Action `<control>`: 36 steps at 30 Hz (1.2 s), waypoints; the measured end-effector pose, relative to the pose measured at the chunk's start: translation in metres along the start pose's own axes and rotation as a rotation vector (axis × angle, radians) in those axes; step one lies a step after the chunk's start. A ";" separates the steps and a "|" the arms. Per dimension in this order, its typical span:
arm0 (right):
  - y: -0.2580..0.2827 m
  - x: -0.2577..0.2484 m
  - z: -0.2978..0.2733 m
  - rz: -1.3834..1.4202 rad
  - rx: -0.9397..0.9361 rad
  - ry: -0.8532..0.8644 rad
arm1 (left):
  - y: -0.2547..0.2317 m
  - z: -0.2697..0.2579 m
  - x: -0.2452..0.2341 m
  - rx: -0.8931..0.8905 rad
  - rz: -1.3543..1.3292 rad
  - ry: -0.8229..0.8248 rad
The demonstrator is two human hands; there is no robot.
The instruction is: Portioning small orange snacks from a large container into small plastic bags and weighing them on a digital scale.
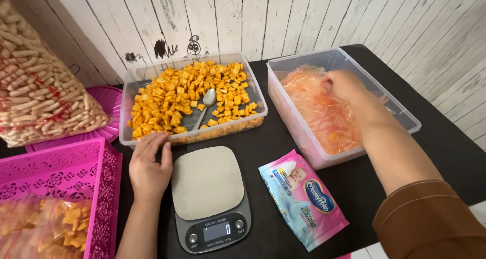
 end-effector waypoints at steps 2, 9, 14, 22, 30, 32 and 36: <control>-0.005 -0.004 -0.001 0.085 0.034 -0.062 | 0.000 0.000 0.000 -0.004 -0.004 -0.004; -0.006 -0.020 -0.011 0.278 0.120 -0.210 | -0.002 0.001 -0.001 -0.011 -0.007 -0.003; -0.001 -0.039 -0.018 0.339 0.070 -0.294 | -0.007 0.003 -0.006 0.010 -0.042 -0.016; 0.107 -0.121 -0.045 0.346 -0.329 -0.537 | -0.014 0.011 -0.008 0.005 -0.014 -0.054; 0.335 -0.107 -0.125 0.762 -0.701 -0.179 | -0.075 0.072 0.003 0.015 -0.348 0.069; 0.352 -0.092 -0.120 0.797 -0.689 -0.197 | -0.053 0.073 0.025 -0.073 -0.416 0.125; 0.371 -0.070 -0.101 0.889 -0.637 -0.177 | -0.013 0.072 0.046 -0.341 -0.532 0.207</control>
Point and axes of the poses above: each hand's wrist, its own z-axis towards the middle knuckle, its own x-axis out of the palm, y = z × x, the point moved 9 cm from there along z, towards the middle knuckle, and after that the axes turned 1 degree about y, right-handed, at the moved point
